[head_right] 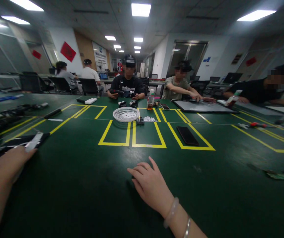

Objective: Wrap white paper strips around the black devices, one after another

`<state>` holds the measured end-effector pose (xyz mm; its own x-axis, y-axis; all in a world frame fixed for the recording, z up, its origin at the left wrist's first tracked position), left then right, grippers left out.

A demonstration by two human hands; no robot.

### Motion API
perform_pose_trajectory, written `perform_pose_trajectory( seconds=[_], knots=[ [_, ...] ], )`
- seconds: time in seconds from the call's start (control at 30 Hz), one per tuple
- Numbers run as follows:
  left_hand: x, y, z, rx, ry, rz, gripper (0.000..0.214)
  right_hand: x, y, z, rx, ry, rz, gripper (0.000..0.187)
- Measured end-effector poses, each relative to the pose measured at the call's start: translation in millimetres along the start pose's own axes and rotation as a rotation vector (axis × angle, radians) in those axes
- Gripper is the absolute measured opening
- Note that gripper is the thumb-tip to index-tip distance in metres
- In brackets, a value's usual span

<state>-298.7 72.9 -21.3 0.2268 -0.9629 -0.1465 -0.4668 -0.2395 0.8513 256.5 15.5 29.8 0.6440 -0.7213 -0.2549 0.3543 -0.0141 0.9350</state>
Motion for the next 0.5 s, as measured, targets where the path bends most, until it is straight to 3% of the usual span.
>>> perform_pose_trajectory(
  seconds=[0.1, 0.2, 0.27, 0.37, 0.5],
  knots=[
    [2.1, 13.1, 18.7, -0.097, 0.198, -0.207, 0.062, 0.3, 0.5, 1.5, 0.003, 0.003, 0.006, 0.04],
    [3.2, 17.0, 9.0, -0.083, 0.147, -0.243, 0.062, 0.5, 1.0, 3.1, 0.0, 0.01, 0.012, 0.038],
    [4.7, 24.6, -6.1, -0.115, 0.153, -0.351, 0.064, 0.4, 1.6, 4.2, 0.0, 0.016, 0.01, 0.038],
    [2.0, 23.1, -51.0, -0.15, 0.046, -0.366, 0.072, 0.3, 3.6, 5.9, 0.008, 0.033, -0.015, 0.039],
    [8.3, -13.7, -144.2, -0.007, -0.288, -0.054, 0.065, 1.2, 6.6, 7.4, 0.049, 0.065, -0.065, 0.041]
  ],
)
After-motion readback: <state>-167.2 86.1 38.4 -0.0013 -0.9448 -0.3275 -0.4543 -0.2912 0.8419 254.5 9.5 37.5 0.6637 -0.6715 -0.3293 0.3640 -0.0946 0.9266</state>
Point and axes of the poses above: each hand's wrist, its own x-axis away from the middle knuckle, its own y-axis out of the back of the hand, z = x × y, the point moved 6 cm from there along -x, towards the middle knuckle, and after that the axes turned 1 degree about -x, right-handed, at the moved point
